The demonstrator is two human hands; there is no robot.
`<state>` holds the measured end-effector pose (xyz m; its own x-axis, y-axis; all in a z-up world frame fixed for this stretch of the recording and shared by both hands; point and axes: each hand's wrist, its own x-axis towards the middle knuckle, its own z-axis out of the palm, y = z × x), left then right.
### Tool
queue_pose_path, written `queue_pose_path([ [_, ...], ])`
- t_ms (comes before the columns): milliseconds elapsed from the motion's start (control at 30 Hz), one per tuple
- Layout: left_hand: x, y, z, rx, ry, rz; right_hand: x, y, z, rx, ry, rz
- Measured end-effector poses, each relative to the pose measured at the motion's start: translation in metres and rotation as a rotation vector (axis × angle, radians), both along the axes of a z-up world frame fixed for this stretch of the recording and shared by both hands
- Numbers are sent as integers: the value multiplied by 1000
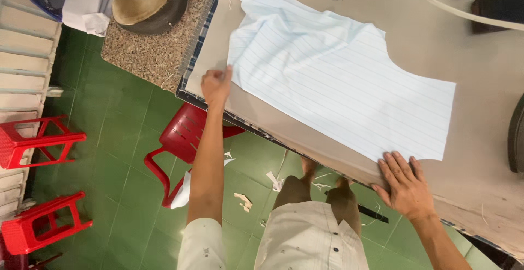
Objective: The person irons a light blue striped fabric piece on a worktable, then uses scissors to trim its edges. They measure and mark the fabric with a ruler and chalk, iron it again, and finally cut a smaller rectangular piece from the fabric.
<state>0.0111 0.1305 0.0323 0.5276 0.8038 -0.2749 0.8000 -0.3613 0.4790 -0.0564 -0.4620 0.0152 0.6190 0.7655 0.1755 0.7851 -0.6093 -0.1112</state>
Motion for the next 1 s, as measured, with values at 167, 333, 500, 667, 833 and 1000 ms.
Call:
queue_pose_path([
  [167,12,20,5,-356,-303,-48,-3,2,-13,-23,-19,-59],
  [333,-5,41,21,-745,-646,75,-4,0,-18,42,-52,-115],
  [500,-12,39,-8,-473,-584,-62,-2,1,-14,-15,6,-100],
  [667,-14,26,-35,149,-421,-286,-2,1,-14,11,19,-111],
  [833,6,-58,7,793,-543,-672,-1,1,-9,25,5,-103],
  [1000,27,-133,23,708,-680,-1154,-1,-1,-10,-1,11,-93],
])
